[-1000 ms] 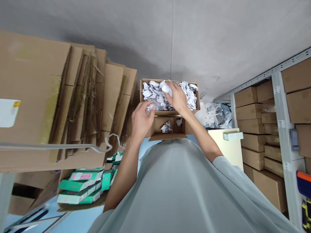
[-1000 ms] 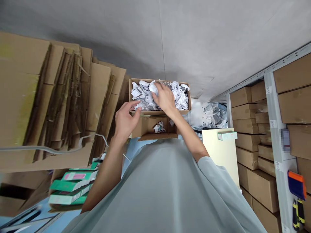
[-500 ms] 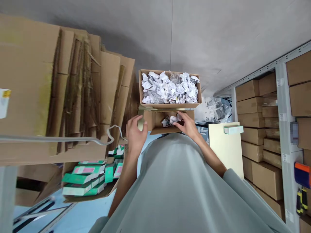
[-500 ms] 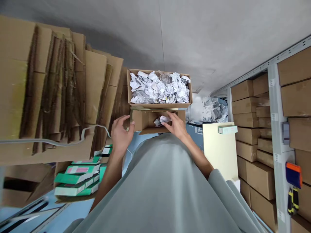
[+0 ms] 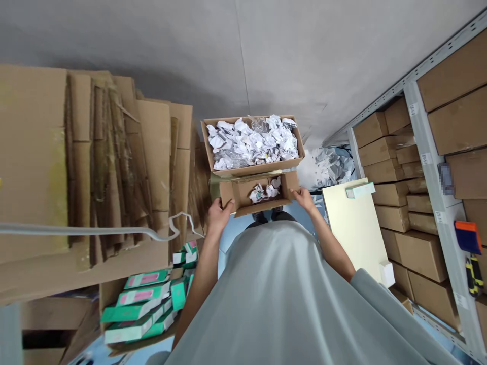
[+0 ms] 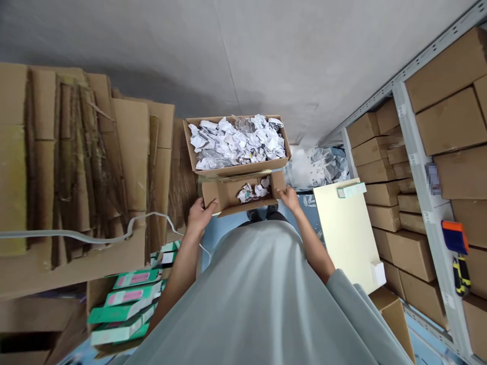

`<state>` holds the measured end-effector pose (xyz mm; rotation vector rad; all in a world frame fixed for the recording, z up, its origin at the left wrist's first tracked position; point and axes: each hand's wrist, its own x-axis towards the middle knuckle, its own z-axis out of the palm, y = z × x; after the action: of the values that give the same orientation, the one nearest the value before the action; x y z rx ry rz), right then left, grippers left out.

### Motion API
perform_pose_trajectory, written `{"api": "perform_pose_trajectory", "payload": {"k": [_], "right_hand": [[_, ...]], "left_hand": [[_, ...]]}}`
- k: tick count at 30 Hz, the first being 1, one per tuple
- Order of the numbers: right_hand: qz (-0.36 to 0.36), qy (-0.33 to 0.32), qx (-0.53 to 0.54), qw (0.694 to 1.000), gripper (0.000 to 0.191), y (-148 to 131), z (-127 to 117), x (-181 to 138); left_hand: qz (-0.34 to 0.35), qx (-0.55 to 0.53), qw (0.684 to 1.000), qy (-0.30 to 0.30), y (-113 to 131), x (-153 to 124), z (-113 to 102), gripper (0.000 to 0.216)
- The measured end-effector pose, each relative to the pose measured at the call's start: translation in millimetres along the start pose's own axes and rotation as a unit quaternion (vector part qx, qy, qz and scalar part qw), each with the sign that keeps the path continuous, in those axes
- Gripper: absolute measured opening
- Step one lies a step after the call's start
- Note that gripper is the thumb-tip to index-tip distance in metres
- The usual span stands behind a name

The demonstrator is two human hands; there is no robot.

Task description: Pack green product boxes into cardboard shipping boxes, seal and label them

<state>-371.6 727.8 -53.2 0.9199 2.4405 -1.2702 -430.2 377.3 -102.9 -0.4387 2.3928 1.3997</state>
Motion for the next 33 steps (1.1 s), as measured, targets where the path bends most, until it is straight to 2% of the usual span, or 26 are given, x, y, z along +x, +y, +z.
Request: {"api": "perform_pose_trajectory", "payload": {"k": [4, 8, 11, 15, 19, 23, 29, 33], "right_hand": [[0.009, 0.032, 0.037, 0.999, 0.038, 8, 0, -31], [0.009, 0.070, 0.093, 0.993, 0.046, 35, -20, -74], [0.030, 0.116, 0.131, 0.984, 0.051, 62, -42, -107], [0.062, 0.184, 0.184, 0.963, 0.054, 103, -76, -146], [0.093, 0.257, 0.240, 0.931, 0.056, 157, -109, -186], [0.133, 0.327, 0.286, 0.891, 0.056, 229, -137, -231], [0.203, 0.413, 0.318, 0.829, 0.058, 336, -175, -289], [0.245, 0.422, 0.315, 0.814, 0.057, 385, -192, -311]], "left_hand": [[-0.048, -0.031, 0.998, -0.024, 4, -10, -3, 0.026], [-0.018, -0.043, 0.996, -0.072, 18, -23, 6, 0.028], [0.026, -0.046, 0.992, -0.113, 42, -35, 27, 0.031], [0.076, -0.028, 0.977, -0.197, 84, -57, 72, 0.033], [0.113, -0.007, 0.954, -0.276, 120, -90, 137, 0.034], [0.146, 0.042, 0.927, -0.344, 143, -135, 224, 0.032], [0.181, 0.118, 0.878, -0.427, 166, -218, 368, 0.026], [0.211, 0.185, 0.849, -0.448, 171, -262, 441, 0.022]]}}
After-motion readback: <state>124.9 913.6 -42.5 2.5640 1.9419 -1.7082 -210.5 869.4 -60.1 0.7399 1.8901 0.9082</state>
